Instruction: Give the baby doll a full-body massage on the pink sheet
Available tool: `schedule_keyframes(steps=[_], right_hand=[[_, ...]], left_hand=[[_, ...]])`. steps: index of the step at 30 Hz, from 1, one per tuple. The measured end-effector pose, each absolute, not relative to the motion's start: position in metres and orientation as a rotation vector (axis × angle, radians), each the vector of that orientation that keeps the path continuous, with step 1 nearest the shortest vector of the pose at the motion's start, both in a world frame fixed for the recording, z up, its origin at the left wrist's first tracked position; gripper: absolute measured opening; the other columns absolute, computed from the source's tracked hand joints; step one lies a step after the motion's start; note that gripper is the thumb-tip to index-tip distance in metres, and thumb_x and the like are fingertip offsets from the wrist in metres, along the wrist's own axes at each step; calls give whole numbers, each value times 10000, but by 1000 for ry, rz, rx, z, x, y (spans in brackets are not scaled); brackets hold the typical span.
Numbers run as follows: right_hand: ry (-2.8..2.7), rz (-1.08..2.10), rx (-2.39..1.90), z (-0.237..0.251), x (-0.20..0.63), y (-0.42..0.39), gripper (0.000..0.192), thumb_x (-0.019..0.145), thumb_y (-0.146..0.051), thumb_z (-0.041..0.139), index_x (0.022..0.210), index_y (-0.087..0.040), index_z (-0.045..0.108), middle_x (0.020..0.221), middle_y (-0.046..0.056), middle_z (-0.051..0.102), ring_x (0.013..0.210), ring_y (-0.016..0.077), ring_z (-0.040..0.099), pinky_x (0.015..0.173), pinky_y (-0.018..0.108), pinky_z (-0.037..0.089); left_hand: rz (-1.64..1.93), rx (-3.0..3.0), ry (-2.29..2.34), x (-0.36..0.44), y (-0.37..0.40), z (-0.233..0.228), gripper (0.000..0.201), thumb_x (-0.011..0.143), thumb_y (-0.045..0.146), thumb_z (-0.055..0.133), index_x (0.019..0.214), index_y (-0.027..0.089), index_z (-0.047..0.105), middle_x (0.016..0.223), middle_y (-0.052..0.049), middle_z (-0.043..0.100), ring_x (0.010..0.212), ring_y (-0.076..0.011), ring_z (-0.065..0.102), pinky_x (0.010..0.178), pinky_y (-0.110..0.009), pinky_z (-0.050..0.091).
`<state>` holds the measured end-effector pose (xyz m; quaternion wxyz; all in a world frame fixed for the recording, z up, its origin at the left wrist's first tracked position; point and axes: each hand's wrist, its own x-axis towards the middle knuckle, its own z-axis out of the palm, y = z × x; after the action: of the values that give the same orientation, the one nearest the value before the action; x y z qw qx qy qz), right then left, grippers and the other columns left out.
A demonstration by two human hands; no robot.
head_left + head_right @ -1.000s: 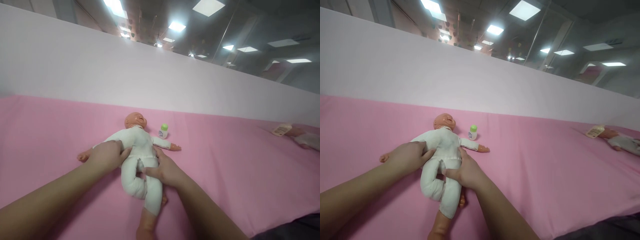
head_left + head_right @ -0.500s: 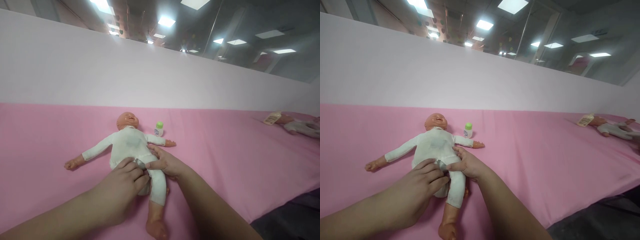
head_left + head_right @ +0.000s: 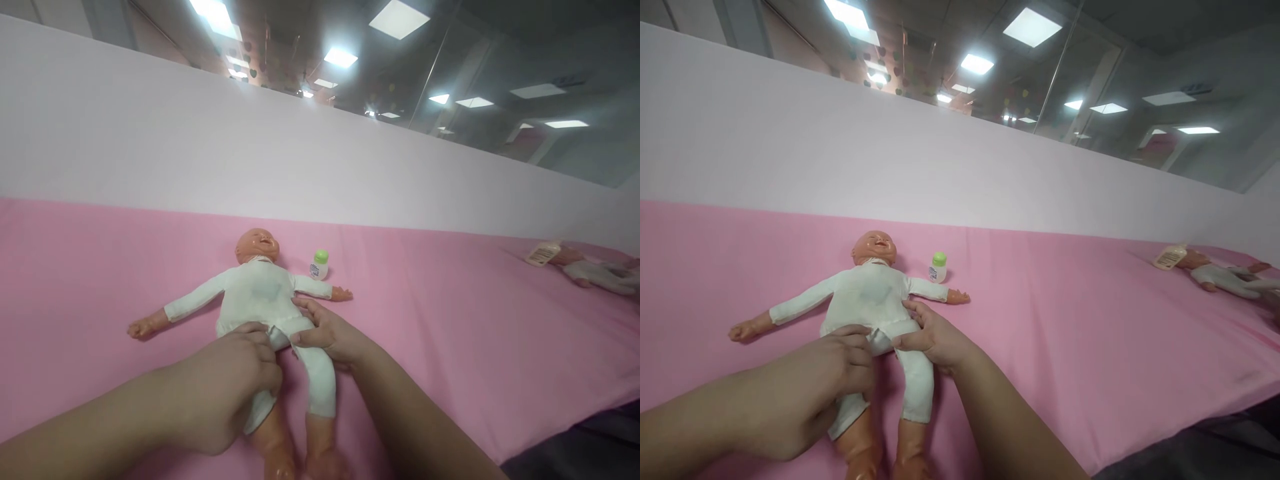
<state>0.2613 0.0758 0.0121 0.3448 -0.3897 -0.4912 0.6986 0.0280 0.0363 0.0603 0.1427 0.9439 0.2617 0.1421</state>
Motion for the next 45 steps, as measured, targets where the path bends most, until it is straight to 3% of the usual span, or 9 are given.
schedule_keyframes(steps=[6,9,13,19,24,31,36,41,45], right_hand=[[-1691,1298,-1267,10,245,65,763,866,-465,731,1524,-271,397,1415,88,589,1297,299,560,1113,473,421],[-1813,1011,-1383,5,236,57,736,946,-505,606,1576,-237,334,1569,105,428,1457,296,384,1215,481,283],[-1915,902,-1396,-2,226,50,761,985,-523,531,1624,-262,210,1699,53,150,1573,258,98,1269,480,133],[-2049,866,-1336,-6,217,45,781,991,-570,505,1627,-222,212,1714,62,18,1579,273,-66,1273,522,26],[-2178,788,-1327,-4,213,49,747,993,-491,513,1605,-132,276,1701,139,103,1576,324,36,1269,517,92],[-2241,548,-1413,0,211,45,701,938,-388,583,1548,-111,377,1607,199,332,1505,343,276,1219,503,264],[-2203,469,-1368,8,213,31,488,969,-428,549,1408,-214,544,1326,139,601,1205,304,580,1025,458,454],[-2147,468,-1356,21,220,56,359,977,-476,532,1176,-210,668,1070,101,690,1020,275,630,905,416,468],[-1873,573,-1262,23,215,121,327,933,-455,589,1142,-220,680,1142,92,682,1083,268,608,987,421,424]], left_hand=[[591,2560,512,22,51,53,293,603,88,532,840,228,633,846,-26,654,821,-222,596,760,-343,495],[888,2494,563,15,67,37,299,727,104,508,955,213,667,929,-47,682,887,-217,622,804,-343,515],[1223,2347,1101,11,85,14,174,892,184,524,978,204,673,1128,-77,671,1094,-237,611,981,-395,484],[1191,2191,1402,22,90,-6,325,977,317,480,1253,192,597,1416,-120,555,1348,-270,482,1147,-493,376],[957,2372,1512,31,90,-6,431,972,385,494,1342,188,599,1474,-130,538,1392,-328,439,1151,-549,339],[847,2451,1525,28,83,11,405,885,371,589,1241,197,672,1228,-114,673,1128,-324,608,976,-477,459],[828,2318,1442,15,73,33,265,863,381,599,1037,229,728,913,-49,723,850,-263,657,743,-354,473],[955,2073,1430,4,88,37,282,915,439,543,787,233,688,701,11,677,655,-206,607,611,-301,411],[1327,1698,1473,4,138,35,222,828,452,655,874,248,732,864,-6,742,822,-237,653,725,-307,455]])
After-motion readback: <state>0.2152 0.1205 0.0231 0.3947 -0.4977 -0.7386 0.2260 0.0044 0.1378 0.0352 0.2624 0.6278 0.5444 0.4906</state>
